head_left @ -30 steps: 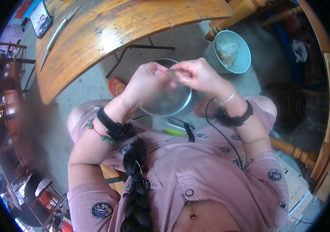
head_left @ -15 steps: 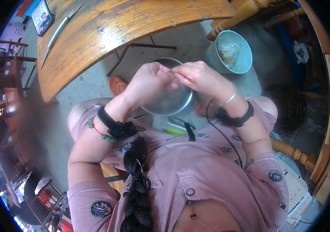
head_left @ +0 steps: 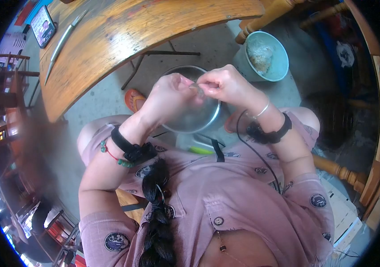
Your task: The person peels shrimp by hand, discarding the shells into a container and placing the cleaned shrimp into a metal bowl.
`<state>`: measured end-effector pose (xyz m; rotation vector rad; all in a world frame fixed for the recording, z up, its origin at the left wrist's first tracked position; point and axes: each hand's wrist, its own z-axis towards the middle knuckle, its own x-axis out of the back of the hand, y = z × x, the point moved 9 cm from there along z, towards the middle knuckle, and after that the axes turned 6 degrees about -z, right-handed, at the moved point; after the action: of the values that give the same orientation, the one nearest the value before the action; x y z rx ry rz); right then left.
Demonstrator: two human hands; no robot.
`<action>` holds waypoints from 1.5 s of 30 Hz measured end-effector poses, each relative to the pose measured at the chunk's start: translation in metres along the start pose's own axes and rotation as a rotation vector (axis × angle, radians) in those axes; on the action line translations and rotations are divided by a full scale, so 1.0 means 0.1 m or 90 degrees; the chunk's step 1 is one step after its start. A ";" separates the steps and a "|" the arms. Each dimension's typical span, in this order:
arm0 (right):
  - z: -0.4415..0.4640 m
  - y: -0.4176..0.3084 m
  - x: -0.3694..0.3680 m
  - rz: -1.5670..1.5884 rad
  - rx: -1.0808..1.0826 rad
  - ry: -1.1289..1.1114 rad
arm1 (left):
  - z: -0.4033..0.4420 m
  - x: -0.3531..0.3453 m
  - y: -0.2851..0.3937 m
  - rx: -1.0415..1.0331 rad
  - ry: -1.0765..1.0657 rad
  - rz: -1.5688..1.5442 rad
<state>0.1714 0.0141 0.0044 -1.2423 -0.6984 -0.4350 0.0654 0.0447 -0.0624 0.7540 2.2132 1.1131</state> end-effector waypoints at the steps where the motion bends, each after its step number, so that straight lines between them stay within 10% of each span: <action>1: -0.01 0.04 -0.02 0.035 -0.028 -0.008 | -0.01 0.00 0.00 0.000 0.001 0.008; 30: -0.01 0.16 0.02 0.240 -0.149 -0.056 | -0.09 -0.04 0.25 -0.070 0.001 0.002; 41: -0.03 -0.26 0.05 -0.169 0.175 -0.002 | -0.06 -0.06 0.14 -0.031 -0.031 -0.020; 45: -0.03 0.00 0.02 0.093 -0.020 -0.047 | -0.07 -0.10 0.19 -0.067 -0.045 0.013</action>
<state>0.1735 0.0117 0.0048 -1.3347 -0.6599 -0.2811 0.0715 0.0437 -0.0405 0.7604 2.0752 1.1851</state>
